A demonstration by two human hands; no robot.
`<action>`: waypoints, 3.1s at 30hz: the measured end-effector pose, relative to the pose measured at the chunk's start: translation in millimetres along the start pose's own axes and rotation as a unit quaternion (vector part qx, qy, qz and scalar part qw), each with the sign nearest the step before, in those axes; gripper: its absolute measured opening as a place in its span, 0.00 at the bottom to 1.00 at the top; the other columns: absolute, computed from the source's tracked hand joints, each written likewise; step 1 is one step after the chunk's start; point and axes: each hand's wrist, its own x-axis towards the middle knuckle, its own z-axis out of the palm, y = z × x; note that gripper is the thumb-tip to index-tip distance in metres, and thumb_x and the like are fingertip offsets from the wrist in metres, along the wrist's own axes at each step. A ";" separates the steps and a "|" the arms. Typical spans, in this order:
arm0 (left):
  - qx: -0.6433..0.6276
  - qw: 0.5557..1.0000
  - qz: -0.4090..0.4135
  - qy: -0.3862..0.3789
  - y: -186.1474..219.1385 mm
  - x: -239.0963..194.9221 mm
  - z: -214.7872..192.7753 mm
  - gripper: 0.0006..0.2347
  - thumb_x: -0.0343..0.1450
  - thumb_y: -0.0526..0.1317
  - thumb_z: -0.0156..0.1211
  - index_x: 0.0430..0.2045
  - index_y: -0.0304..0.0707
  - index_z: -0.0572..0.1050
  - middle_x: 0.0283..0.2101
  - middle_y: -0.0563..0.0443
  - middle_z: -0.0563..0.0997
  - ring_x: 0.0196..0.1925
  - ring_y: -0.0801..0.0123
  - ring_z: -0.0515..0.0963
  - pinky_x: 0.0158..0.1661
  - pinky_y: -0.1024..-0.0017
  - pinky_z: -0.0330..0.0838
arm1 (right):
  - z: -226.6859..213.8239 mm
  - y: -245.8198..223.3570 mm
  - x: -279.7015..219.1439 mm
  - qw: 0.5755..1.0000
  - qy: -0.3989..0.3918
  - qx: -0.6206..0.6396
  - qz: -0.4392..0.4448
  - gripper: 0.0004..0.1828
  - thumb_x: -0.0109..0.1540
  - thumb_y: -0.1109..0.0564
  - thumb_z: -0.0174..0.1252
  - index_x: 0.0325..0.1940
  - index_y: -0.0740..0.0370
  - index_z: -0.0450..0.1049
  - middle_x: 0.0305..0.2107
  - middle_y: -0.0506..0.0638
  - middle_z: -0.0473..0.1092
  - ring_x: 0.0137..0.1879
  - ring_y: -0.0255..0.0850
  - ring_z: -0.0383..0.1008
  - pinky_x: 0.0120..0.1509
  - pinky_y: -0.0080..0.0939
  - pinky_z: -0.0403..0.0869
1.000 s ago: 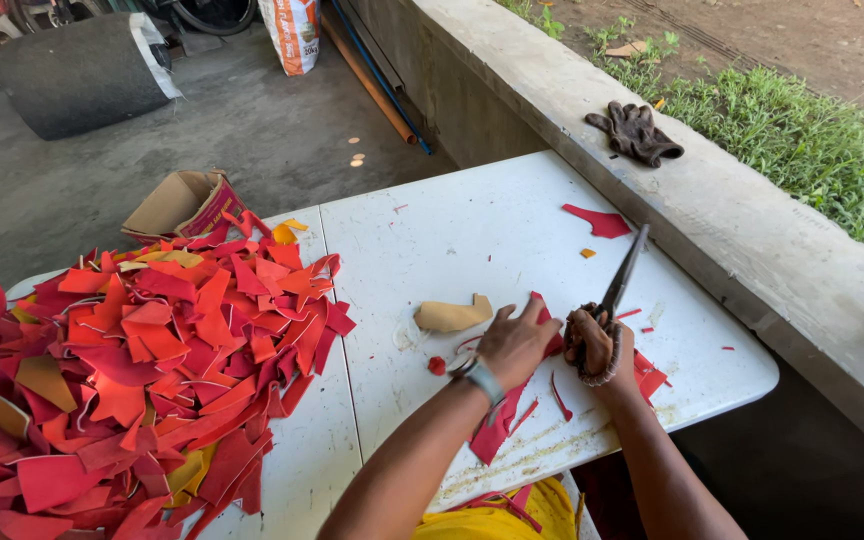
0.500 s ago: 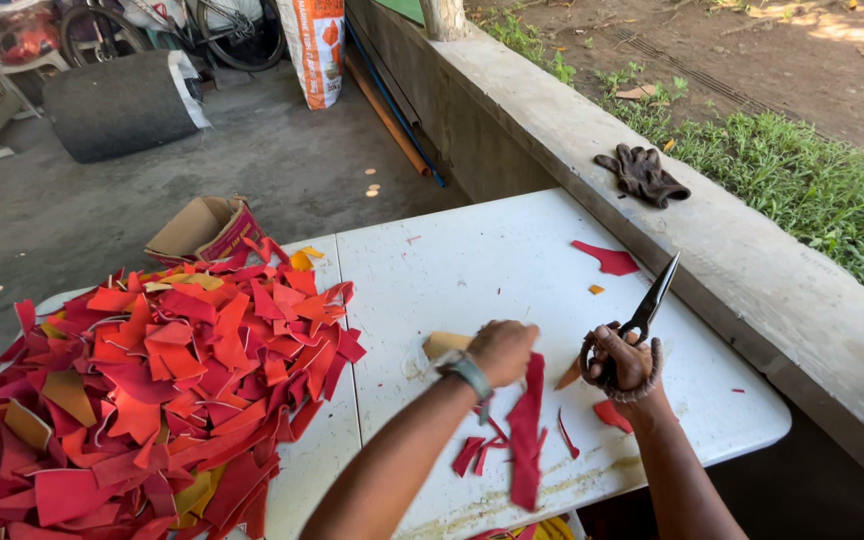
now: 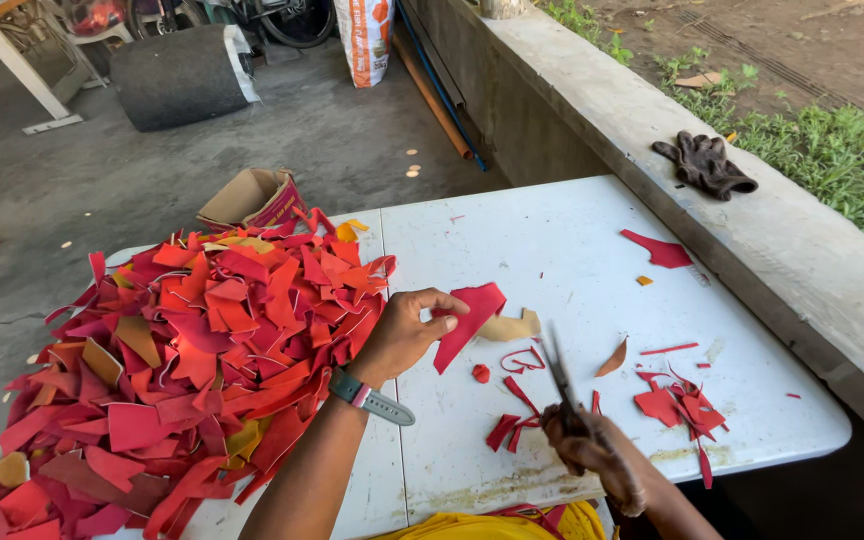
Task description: The person uses shears to cut red and orange paper pieces into smaller strips on a white table. The cut pieces are gathered and placed into a white sack. The person repeatedly picks up paper, cuts it, and transfers the pieces into the sack.
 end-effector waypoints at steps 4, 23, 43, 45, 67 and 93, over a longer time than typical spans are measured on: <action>-0.012 0.998 -0.055 -0.001 17.1 -14.8 -10.1 0.09 0.69 0.31 0.61 0.41 0.35 0.83 0.39 0.56 0.86 0.39 0.79 0.79 0.43 0.77 0.76 | 11.2 -20.7 4.9 0.983 0.005 -0.183 0.023 0.20 0.54 0.45 0.54 0.44 0.58 0.72 0.30 0.50 0.68 0.36 0.41 0.69 0.45 0.41 0.71; 0.125 0.988 -0.015 -0.093 38.5 -7.3 14.2 0.09 0.67 0.31 0.62 0.40 0.36 0.83 0.37 0.47 0.84 0.36 0.70 0.81 0.42 0.71 0.78 | 11.2 9.3 55.9 0.994 0.090 -0.051 0.025 0.16 0.62 0.45 0.59 0.33 0.60 0.73 0.15 0.42 0.63 0.18 0.31 0.61 0.21 0.34 0.63; -0.145 0.975 -0.057 0.160 16.2 -14.8 68.6 0.15 0.72 0.31 0.65 0.55 0.37 0.81 0.31 0.53 0.72 0.27 0.78 0.67 0.25 0.75 0.68 | 65.1 -4.6 48.1 0.985 0.023 0.116 -0.122 0.08 0.57 0.57 0.51 0.33 0.65 0.65 0.29 0.48 0.60 0.32 0.37 0.60 0.35 0.39 0.66; -0.027 0.978 0.070 0.196 17.1 -15.8 70.2 0.15 0.70 0.30 0.65 0.52 0.34 0.79 0.39 0.55 0.78 0.34 0.82 0.74 0.35 0.81 0.73 | 63.1 -7.1 52.0 0.990 0.055 0.091 -0.096 0.08 0.56 0.57 0.50 0.34 0.64 0.66 0.29 0.48 0.62 0.31 0.37 0.62 0.34 0.39 0.68; -0.098 0.981 0.022 0.168 17.0 -27.7 90.1 0.19 0.70 0.28 0.60 0.56 0.34 0.75 0.48 0.51 0.75 0.44 0.79 0.79 0.40 0.82 0.83 | 58.9 10.7 51.7 0.981 0.042 0.131 -0.136 0.09 0.64 0.55 0.55 0.36 0.65 0.68 0.27 0.45 0.65 0.29 0.33 0.67 0.32 0.36 0.69; -0.092 0.986 -0.030 0.134 12.2 -32.9 101.2 0.20 0.69 0.29 0.62 0.58 0.39 0.76 0.48 0.51 0.79 0.32 0.84 0.77 0.28 0.83 0.75 | 56.5 16.1 56.3 0.980 0.195 0.024 0.015 0.17 0.65 0.50 0.55 0.31 0.66 0.70 0.14 0.48 0.66 0.17 0.34 0.63 0.21 0.37 0.64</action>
